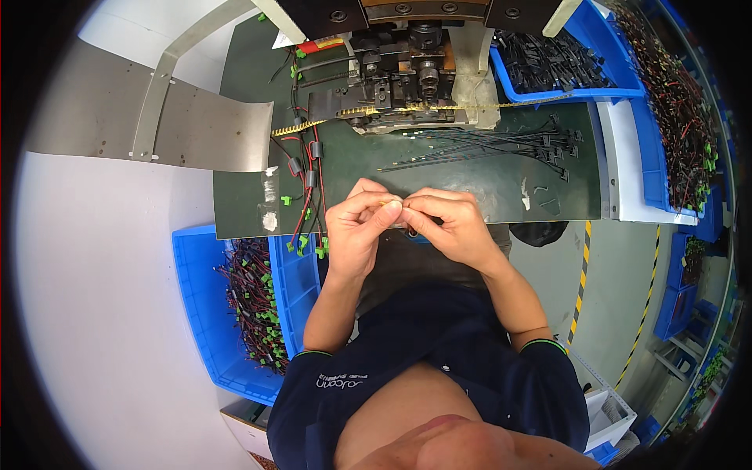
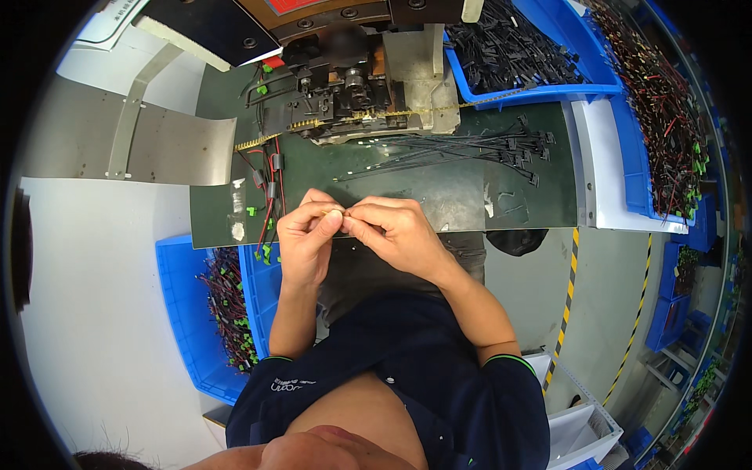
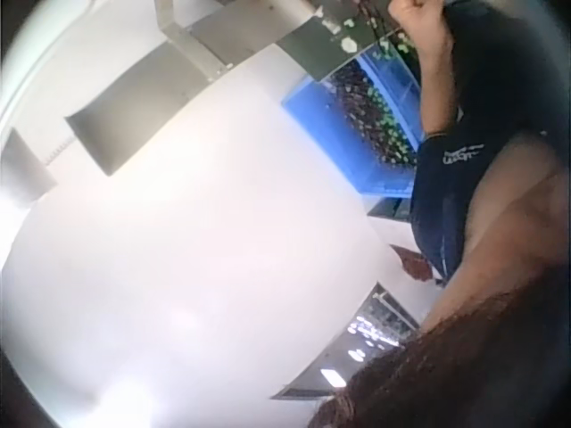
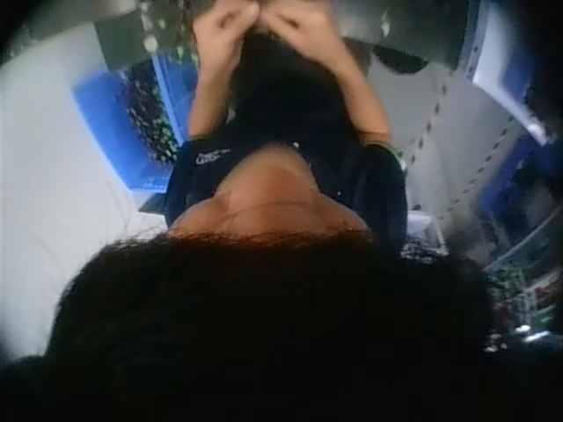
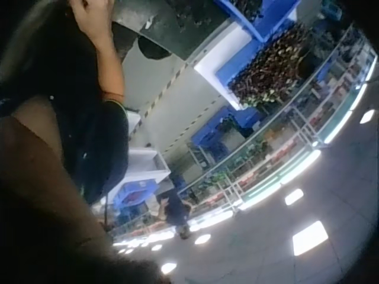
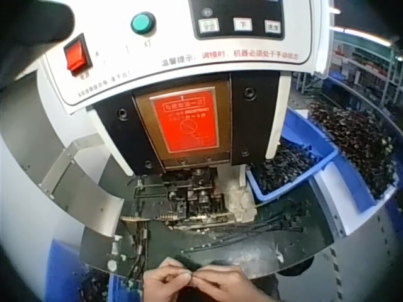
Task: The person connects wire leads to wire harnesses by hand, crimps the wire ends using a crimping machine, and places the finished harnesses into a tray.
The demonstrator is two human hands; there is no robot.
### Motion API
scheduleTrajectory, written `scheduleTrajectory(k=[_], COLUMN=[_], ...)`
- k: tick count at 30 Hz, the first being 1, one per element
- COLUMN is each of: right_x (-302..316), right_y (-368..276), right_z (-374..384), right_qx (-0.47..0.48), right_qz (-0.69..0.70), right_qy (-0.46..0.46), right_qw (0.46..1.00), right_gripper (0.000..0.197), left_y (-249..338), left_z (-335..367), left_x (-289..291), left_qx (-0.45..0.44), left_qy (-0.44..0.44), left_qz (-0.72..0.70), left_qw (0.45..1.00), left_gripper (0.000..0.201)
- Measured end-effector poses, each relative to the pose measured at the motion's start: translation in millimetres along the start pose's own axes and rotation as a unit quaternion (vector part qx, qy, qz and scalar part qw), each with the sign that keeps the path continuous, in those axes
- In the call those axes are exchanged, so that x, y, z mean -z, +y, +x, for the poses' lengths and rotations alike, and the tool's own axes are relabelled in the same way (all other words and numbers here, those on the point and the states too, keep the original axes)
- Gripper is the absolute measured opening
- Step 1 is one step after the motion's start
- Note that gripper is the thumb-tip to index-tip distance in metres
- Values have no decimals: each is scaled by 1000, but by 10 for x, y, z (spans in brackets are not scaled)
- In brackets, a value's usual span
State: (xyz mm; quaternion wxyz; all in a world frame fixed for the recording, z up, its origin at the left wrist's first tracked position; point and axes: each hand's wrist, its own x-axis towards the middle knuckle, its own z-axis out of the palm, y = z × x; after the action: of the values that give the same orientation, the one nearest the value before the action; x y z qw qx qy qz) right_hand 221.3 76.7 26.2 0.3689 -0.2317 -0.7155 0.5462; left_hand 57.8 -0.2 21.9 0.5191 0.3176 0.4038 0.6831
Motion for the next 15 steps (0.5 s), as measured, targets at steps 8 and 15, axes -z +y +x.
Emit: scheduleTrajectory(k=[8,15], right_x=[12,20], right_y=[41,8], right_z=[-40,-51], right_qx=[-51,-48], right_qz=[41,42], right_qy=[12,15], right_qw=[998,998], right_gripper=[12,13], left_y=[15,-44], left_z=[16,-1], left_x=[26,21], left_qx=[-20,-27], left_qy=[-15,5], left_qz=[85,77], left_qw=[996,997], left_gripper=[13,13])
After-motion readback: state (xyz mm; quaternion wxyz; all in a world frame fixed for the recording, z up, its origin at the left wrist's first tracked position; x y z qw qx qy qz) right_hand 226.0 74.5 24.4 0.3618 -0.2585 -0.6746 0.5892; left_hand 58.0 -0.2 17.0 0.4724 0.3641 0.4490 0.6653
